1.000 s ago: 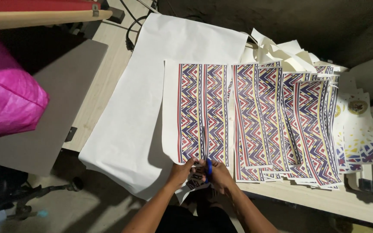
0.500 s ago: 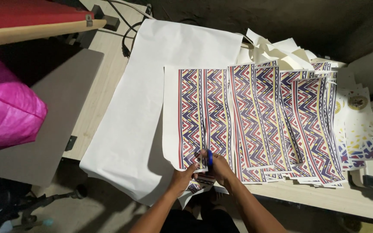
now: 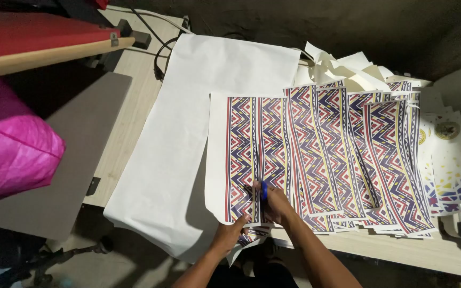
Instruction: The person uses blue-handled scissors to cut a large sheet of patterned paper into smaller rectangular strips. They repeatedly align the paper on a table, cut along the edges, and separate the cut pieces from the main sheet.
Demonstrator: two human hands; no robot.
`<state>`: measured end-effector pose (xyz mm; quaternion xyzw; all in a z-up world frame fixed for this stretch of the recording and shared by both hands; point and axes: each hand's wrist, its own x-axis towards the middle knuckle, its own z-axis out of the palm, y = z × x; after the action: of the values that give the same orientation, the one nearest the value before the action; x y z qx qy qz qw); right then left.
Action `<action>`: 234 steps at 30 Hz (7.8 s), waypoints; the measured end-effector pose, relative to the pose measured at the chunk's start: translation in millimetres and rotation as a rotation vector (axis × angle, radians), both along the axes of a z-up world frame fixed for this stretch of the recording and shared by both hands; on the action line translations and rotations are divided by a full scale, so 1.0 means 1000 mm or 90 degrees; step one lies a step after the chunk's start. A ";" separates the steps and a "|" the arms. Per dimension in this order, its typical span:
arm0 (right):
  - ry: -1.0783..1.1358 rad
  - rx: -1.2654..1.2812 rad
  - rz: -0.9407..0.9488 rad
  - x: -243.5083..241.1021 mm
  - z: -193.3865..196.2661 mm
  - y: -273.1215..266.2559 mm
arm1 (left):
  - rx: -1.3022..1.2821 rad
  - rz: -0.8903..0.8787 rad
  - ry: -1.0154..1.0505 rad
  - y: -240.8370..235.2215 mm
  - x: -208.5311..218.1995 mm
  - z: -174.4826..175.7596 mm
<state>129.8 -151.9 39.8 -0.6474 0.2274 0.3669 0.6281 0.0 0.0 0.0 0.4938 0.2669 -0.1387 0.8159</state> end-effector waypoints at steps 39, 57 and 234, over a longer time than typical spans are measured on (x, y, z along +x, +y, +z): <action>-0.007 0.085 -0.065 0.068 0.002 0.014 | -0.023 -0.030 -0.001 -0.002 -0.012 0.019; -0.057 0.002 0.001 0.106 0.002 0.008 | -0.018 -0.056 0.042 -0.010 -0.013 0.028; 0.125 0.155 -0.005 -0.103 0.007 -0.032 | 0.083 -0.183 -0.059 0.016 0.074 0.026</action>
<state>26.6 -184.1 47.0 -0.5263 0.2441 0.4511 0.6782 74.2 16.0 25.6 0.5846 0.1638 -0.2134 0.7654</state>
